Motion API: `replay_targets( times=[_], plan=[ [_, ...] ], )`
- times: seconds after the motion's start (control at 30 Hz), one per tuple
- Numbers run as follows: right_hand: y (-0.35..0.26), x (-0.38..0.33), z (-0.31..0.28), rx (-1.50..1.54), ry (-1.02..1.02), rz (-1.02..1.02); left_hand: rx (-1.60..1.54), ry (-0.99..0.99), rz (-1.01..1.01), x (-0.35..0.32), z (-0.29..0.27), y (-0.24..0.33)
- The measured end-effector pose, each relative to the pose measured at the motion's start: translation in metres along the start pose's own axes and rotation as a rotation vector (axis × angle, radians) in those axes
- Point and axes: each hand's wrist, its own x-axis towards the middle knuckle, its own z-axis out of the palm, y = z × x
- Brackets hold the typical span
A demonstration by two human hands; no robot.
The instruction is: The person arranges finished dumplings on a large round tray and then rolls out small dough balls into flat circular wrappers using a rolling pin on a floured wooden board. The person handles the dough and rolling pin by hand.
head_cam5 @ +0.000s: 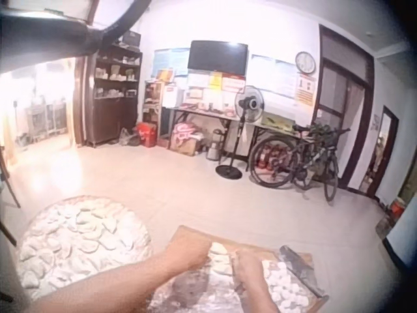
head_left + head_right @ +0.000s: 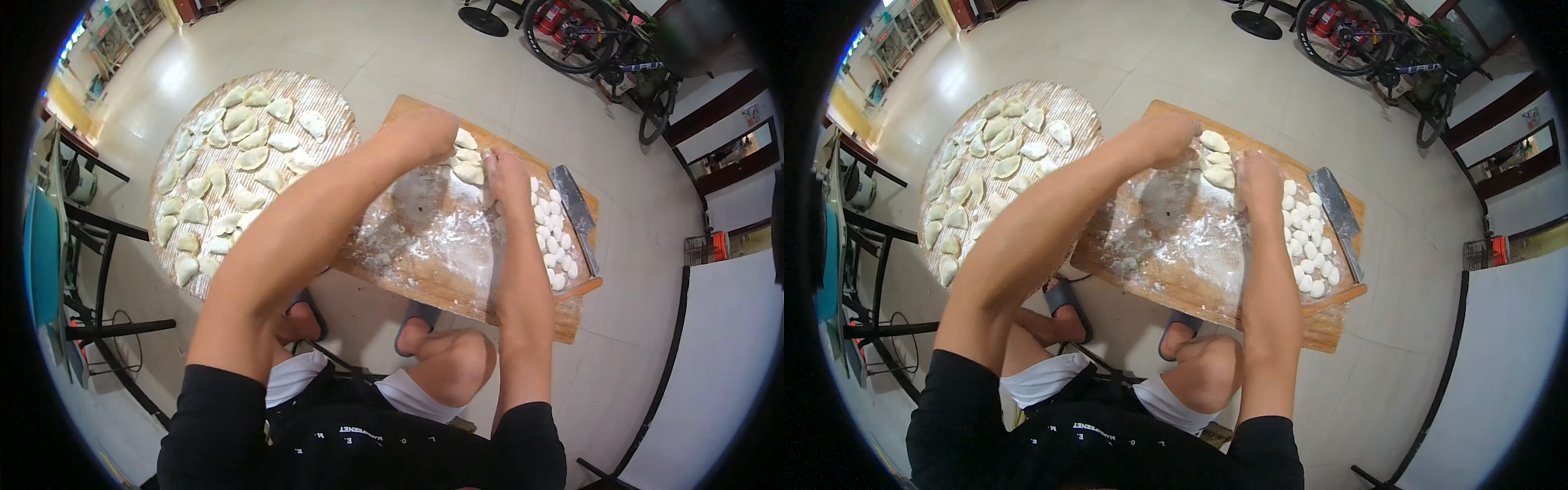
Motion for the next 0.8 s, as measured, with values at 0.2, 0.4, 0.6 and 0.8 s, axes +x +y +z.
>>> replay_targets(
  times=[0.2, 0.4, 0.6, 0.8],
  plan=[
    [-0.014, -0.023, 0.002, -0.157, 0.173, -0.261, 0.034, -0.028, -0.079, 0.000, 0.046, 0.025],
    [-0.024, -0.063, 0.008, -0.240, 0.127, -0.409, 0.099, -0.002, -0.067, -0.005, 0.059, 0.025],
    [-0.046, -0.075, -0.007, -0.173, -0.052, -0.302, 0.058, -0.001, -0.114, -0.017, 0.076, 0.031],
    [-0.036, -0.057, 0.008, -0.230, -0.034, -0.436, -0.030, 0.046, -0.124, -0.031, 0.072, 0.031]
  ],
)
